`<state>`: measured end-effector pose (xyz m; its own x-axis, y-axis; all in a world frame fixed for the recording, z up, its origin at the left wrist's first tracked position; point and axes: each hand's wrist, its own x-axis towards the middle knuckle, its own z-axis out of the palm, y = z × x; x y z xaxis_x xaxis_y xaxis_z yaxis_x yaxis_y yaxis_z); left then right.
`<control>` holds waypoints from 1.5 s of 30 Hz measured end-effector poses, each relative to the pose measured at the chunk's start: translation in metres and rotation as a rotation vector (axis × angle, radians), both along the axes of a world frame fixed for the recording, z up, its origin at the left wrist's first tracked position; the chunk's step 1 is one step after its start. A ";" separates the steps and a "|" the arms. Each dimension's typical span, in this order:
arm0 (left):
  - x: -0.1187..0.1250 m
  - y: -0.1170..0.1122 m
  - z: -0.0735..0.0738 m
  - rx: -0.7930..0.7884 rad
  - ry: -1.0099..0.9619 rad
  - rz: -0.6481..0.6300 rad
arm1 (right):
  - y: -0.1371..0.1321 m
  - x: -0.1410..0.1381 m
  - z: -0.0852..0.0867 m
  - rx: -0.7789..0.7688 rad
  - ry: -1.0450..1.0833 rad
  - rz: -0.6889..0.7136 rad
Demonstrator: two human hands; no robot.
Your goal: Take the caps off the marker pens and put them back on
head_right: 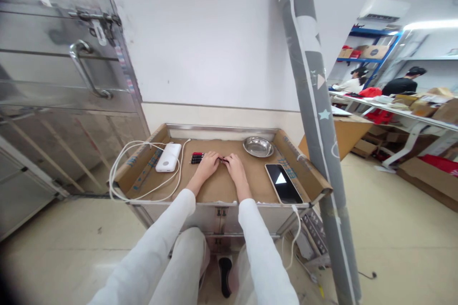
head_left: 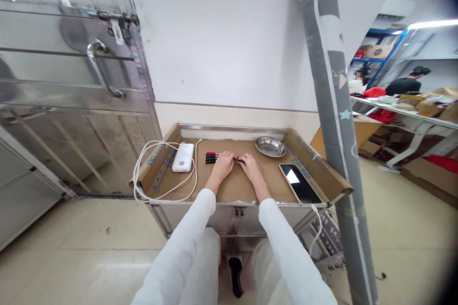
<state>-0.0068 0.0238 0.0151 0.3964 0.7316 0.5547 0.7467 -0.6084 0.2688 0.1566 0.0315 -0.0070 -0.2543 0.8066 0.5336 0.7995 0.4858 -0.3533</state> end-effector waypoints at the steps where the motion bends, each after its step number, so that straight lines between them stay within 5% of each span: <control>1: 0.001 -0.002 0.000 0.012 0.008 0.022 | -0.001 0.000 0.001 0.003 0.005 -0.003; 16: 0.002 0.001 -0.001 -0.059 0.078 0.017 | -0.014 -0.003 0.008 -0.015 0.136 -0.027; 29: 0.003 -0.007 0.001 -0.013 0.054 0.171 | -0.017 -0.003 0.004 -0.025 0.183 0.014; 45: 0.005 -0.009 -0.001 -0.034 0.104 0.193 | -0.025 -0.004 0.010 0.022 0.007 -0.142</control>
<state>-0.0019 0.0150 0.0144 0.3013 0.8172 0.4914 0.8732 -0.4435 0.2021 0.1529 0.0064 0.0029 -0.1347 0.8223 0.5528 0.8580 0.3759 -0.3501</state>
